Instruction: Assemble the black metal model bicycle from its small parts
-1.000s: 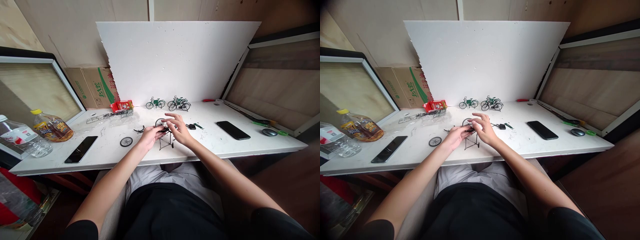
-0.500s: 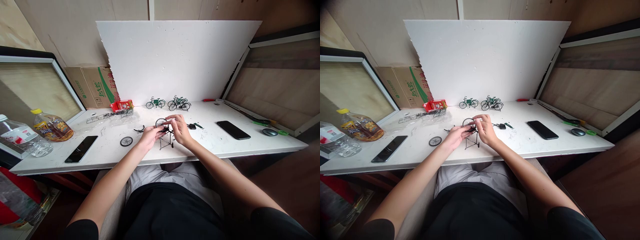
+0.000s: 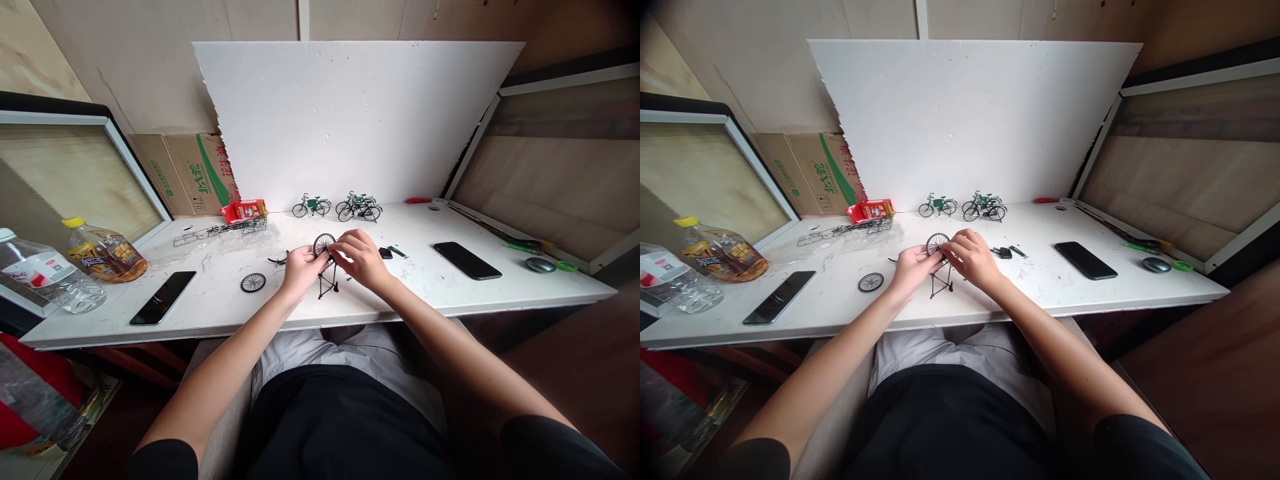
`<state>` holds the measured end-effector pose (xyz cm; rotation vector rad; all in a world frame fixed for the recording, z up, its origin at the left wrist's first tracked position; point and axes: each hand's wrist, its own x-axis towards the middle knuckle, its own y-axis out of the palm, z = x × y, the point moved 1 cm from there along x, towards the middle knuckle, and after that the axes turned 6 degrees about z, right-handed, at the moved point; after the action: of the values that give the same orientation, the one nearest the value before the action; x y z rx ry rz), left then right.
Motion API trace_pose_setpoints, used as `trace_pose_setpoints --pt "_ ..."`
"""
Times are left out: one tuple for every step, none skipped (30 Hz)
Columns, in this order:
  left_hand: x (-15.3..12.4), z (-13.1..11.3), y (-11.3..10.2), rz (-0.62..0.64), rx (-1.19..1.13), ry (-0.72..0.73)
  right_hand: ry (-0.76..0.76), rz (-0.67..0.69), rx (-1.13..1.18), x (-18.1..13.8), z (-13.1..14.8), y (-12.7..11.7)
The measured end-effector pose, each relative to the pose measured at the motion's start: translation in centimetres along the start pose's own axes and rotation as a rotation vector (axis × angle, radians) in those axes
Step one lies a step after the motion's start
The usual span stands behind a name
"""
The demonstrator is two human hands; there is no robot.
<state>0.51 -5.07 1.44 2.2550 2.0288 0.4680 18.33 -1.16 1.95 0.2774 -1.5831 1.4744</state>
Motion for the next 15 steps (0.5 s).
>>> trace_pose_setpoints --pt "0.0 0.1 0.0 0.005 0.045 0.019 -0.001 0.008 -0.021 0.0 -0.1 0.0" --pt "0.0 0.1 0.0 0.011 0.091 0.039 0.001 0.012 -0.036 0.0 -0.1 0.0" --pt "0.0 0.2 -0.1 0.017 0.135 0.062 0.005 0.013 -0.045 0.0 -0.2 -0.1" --pt "-0.1 0.2 0.0 0.022 0.173 0.085 0.012 0.012 -0.05 0.0 -0.2 -0.1" --pt "-0.1 0.1 0.0 0.026 0.204 0.108 0.02 0.008 -0.054 0.0 -0.1 -0.1" --pt "-0.2 0.0 0.0 0.028 0.227 0.129 0.027 0.001 -0.06 0.1 -0.1 -0.1" --pt "-0.3 0.0 0.1 0.028 0.244 0.148 0.036 -0.009 -0.067 0.2 0.0 -0.2" --pt "-0.4 -0.2 0.2 0.028 0.256 0.163 0.045 -0.018 -0.075 0.2 0.1 -0.2" --pt "-0.6 -0.3 0.4 0.026 0.265 0.176 0.053 -0.027 -0.083 0.3 0.3 -0.3" --pt "-0.7 -0.4 0.5 0.023 0.273 0.186 0.061 -0.032 -0.091 0.3 0.4 -0.3" --pt "-0.8 -0.5 0.6 0.019 0.282 0.194 0.066 -0.035 -0.1 0.4 0.6 -0.3" --pt "-0.9 -0.6 0.8 0.012 0.29 0.202 0.067 -0.035 -0.109 0.4 0.8 -0.4" --pt "-1.0 -0.6 0.9 0.006 0.298 0.212 0.064 -0.036 -0.118 0.4 1.0 -0.4" --pt "-1.1 -0.6 0.9 0.002 0.301 0.223 0.059 -0.038 -0.122 0.3 1.1 -0.4" --pt "-1.1 -0.6 1.0 0.001 0.3 0.235 0.053 -0.043 -0.124 0.3 1.2 -0.4"
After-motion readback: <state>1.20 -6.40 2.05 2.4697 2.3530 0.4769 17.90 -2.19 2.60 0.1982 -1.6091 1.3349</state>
